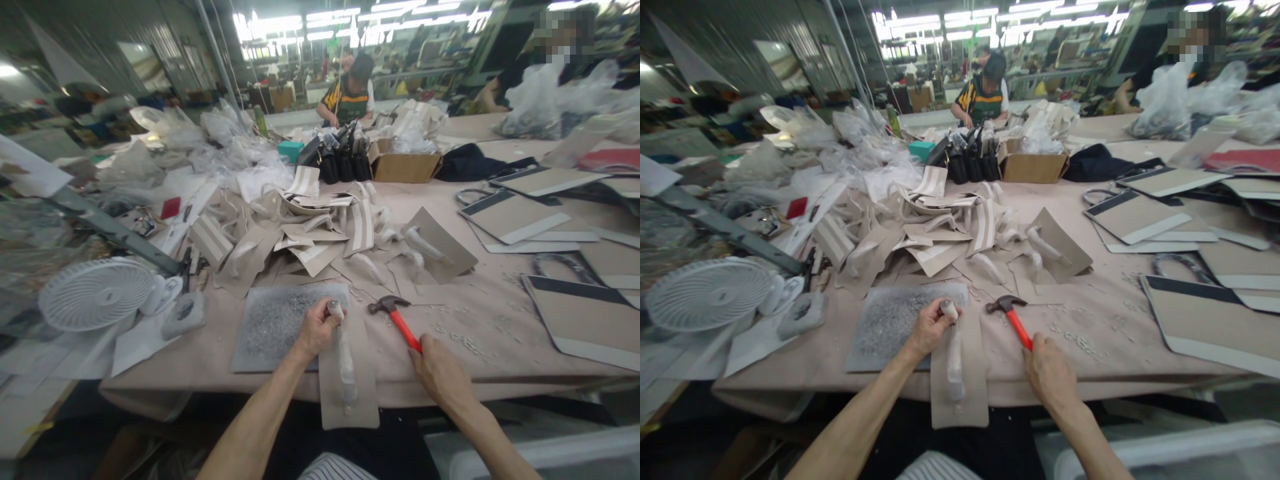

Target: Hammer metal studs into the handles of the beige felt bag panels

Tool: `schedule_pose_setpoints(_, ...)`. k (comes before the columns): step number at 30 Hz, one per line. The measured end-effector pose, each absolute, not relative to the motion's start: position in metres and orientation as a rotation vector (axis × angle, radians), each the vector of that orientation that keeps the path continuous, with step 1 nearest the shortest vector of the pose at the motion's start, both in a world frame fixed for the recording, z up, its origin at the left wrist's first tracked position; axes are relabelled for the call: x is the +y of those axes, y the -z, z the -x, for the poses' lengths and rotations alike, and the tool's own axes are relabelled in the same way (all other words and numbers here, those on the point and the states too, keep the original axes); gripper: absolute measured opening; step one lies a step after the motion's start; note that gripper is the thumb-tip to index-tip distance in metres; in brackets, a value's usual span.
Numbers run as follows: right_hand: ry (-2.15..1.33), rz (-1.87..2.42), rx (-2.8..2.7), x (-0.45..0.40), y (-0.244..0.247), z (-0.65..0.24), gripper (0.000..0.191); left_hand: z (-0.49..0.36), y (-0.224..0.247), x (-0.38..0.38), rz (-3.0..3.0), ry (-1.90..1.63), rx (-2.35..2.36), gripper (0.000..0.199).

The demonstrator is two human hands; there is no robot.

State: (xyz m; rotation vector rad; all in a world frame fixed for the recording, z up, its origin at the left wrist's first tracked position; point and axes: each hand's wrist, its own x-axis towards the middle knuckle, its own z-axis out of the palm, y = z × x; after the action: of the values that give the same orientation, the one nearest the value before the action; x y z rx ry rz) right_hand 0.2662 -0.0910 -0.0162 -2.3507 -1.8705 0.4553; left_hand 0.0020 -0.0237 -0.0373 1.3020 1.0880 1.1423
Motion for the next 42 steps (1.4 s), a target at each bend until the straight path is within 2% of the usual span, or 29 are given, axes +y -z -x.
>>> schedule_pose_setpoints(5,-1.385,2.020,-1.346,-0.087,-0.002,-0.253,0.015,-0.002,0.035,-0.029,-1.511,-1.134,1.140,0.017)
schedule_pose_setpoints(8,-1.629,1.811,-1.032,-0.089,-0.023,-0.239,0.018,-0.002,0.035,-0.031,-1.587,-1.122,1.140,0.018)
schedule_pose_setpoints(10,-1.522,1.745,-1.021,-0.092,-0.040,-0.231,0.024,-0.002,0.037,-0.030,-1.567,-1.119,1.136,0.019)
schedule_pose_setpoints(15,-0.844,1.647,-1.544,-0.102,-0.087,-0.216,0.034,-0.001,0.040,-0.024,-1.482,-1.110,1.157,0.016)
schedule_pose_setpoints(24,-0.283,1.519,-2.003,-0.103,-0.102,-0.217,0.026,-0.003,0.036,-0.036,-1.797,-1.080,1.211,0.019)
schedule_pose_setpoints(29,0.095,1.434,-1.833,-0.109,-0.115,-0.209,0.019,-0.003,0.038,-0.035,-1.776,-1.086,1.184,0.018)
schedule_pose_setpoints(33,0.138,1.378,-2.113,-0.106,-0.081,-0.210,0.024,-0.003,0.040,-0.034,-1.763,-1.069,1.178,0.020)
schedule_pose_setpoints(35,0.083,1.394,-2.289,-0.101,-0.078,-0.215,0.025,-0.003,0.040,-0.033,-1.775,-1.056,1.182,0.020)
schedule_pose_setpoints(38,0.043,1.428,-2.210,-0.093,-0.112,-0.219,0.025,-0.002,0.041,-0.033,-1.774,-1.065,1.171,0.019)
schedule_pose_setpoints(40,0.096,1.467,-1.951,-0.093,-0.139,-0.216,0.026,-0.002,0.041,-0.033,-1.757,-1.072,1.171,0.019)
schedule_pose_setpoints(42,0.197,1.488,-1.691,-0.096,-0.145,-0.210,0.024,-0.002,0.041,-0.033,-1.748,-1.072,1.171,0.019)
